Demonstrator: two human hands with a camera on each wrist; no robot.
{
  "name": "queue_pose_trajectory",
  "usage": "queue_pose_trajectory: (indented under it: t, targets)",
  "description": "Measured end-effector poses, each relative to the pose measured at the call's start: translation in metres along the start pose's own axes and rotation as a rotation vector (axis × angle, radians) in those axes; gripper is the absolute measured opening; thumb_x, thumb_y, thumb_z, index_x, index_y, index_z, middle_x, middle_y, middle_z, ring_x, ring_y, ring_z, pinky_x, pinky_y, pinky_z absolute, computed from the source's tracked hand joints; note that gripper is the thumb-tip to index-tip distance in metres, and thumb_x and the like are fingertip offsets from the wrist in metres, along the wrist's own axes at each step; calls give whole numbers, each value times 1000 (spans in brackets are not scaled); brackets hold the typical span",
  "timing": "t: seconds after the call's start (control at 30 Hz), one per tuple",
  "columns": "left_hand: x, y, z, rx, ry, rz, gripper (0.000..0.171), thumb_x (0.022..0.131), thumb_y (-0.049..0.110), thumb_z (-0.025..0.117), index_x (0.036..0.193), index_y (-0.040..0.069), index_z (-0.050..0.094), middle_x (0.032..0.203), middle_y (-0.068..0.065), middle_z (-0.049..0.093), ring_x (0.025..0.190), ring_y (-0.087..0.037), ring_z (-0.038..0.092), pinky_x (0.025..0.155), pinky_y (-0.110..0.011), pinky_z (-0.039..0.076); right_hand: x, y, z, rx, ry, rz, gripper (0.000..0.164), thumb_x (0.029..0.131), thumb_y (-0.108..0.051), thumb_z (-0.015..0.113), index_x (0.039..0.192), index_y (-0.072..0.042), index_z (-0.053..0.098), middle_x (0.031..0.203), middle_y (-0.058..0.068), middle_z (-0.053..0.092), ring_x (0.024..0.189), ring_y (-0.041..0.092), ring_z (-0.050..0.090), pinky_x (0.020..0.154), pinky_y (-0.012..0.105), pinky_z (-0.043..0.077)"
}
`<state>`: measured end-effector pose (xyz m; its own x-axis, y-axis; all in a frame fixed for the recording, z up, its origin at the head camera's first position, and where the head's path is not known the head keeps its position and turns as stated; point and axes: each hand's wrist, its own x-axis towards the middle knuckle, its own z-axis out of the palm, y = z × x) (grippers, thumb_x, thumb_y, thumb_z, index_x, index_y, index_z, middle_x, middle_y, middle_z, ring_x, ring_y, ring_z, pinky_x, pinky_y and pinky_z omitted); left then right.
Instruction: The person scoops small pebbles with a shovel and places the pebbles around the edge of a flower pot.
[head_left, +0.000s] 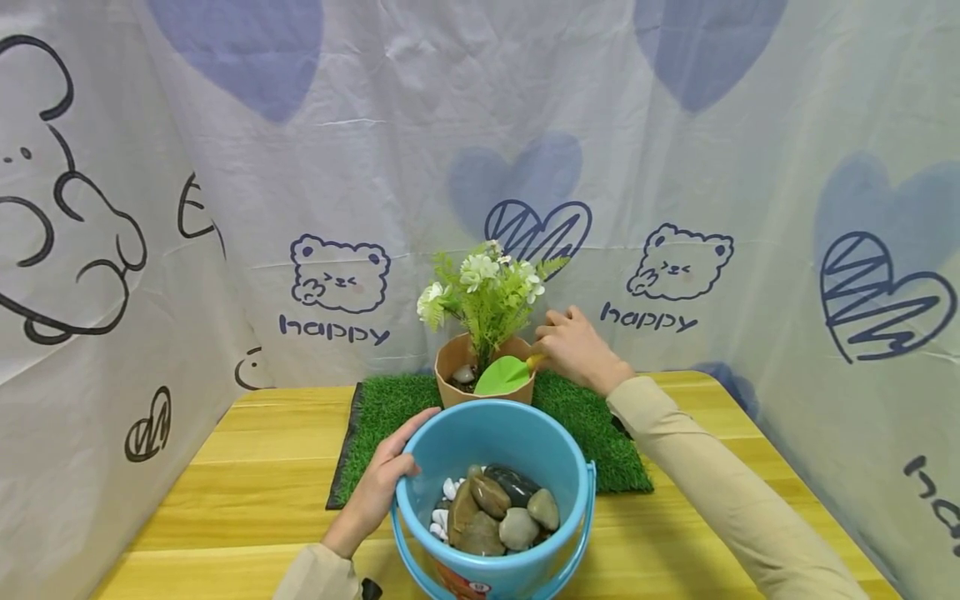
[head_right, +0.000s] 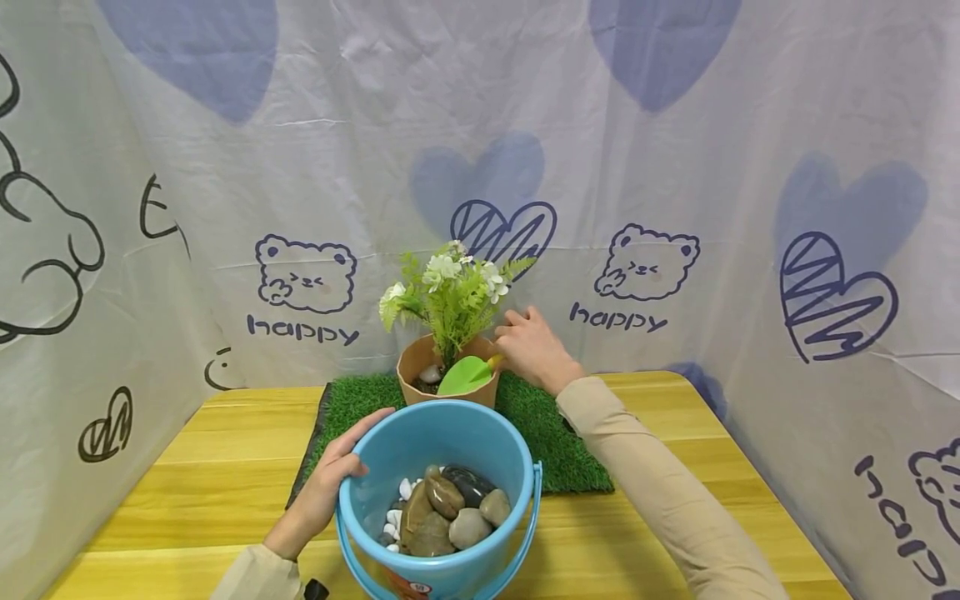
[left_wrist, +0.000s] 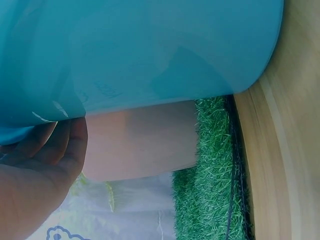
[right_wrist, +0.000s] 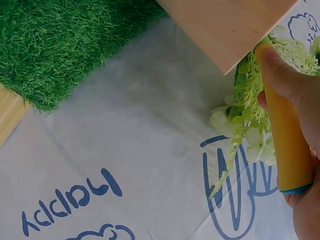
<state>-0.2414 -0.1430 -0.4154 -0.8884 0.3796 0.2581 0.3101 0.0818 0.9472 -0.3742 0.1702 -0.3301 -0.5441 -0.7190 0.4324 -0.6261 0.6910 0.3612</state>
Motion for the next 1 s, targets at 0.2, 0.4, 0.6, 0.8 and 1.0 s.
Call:
queue_pose_trajectory:
  t: [0.2, 0.4, 0.6, 0.8, 1.0]
  targets:
    - [0, 0, -1, 3, 5, -6, 75, 79, 2, 38, 151, 23, 37, 151, -18, 41, 127, -43, 51, 91, -44, 51, -2, 2, -1, -69, 32, 23, 18, 76, -41, 78, 86, -26, 80, 81, -7, 65, 77, 16, 41, 71, 38, 30]
    - [0, 0, 0, 12, 7, -7, 75, 78, 2, 38, 151, 22, 37, 151, -17, 41, 128, -42, 50, 94, -43, 49, -5, 2, -1, -22, 18, 67, 19, 76, -37, 80, 90, -24, 79, 86, -5, 68, 79, 16, 47, 72, 37, 32]
    - [0, 0, 0, 14, 9, -3, 76, 78, 2, 39, 151, 21, 37, 151, -18, 41, 128, -43, 50, 93, -44, 50, -11, 2, -4, 98, 13, 94, 15, 78, -33, 79, 89, -23, 77, 82, -6, 66, 76, 14, 55, 67, 33, 35]
    - [1, 0, 0, 15, 6, 4, 76, 78, 2, 39, 151, 21, 37, 151, -18, 42, 128, -43, 50, 93, -43, 50, -20, -1, -8, 160, -6, 87, 18, 84, -34, 74, 92, -18, 77, 77, -5, 62, 59, 8, 47, 57, 26, 38]
    - [0, 0, 0, 5, 0, 2, 76, 78, 2, 39, 151, 21, 37, 151, -18, 40, 128, -43, 49, 92, -43, 50, -26, -2, -10, 214, -24, 151, 25, 88, -37, 69, 99, -16, 77, 84, -2, 67, 62, 6, 51, 56, 22, 44]
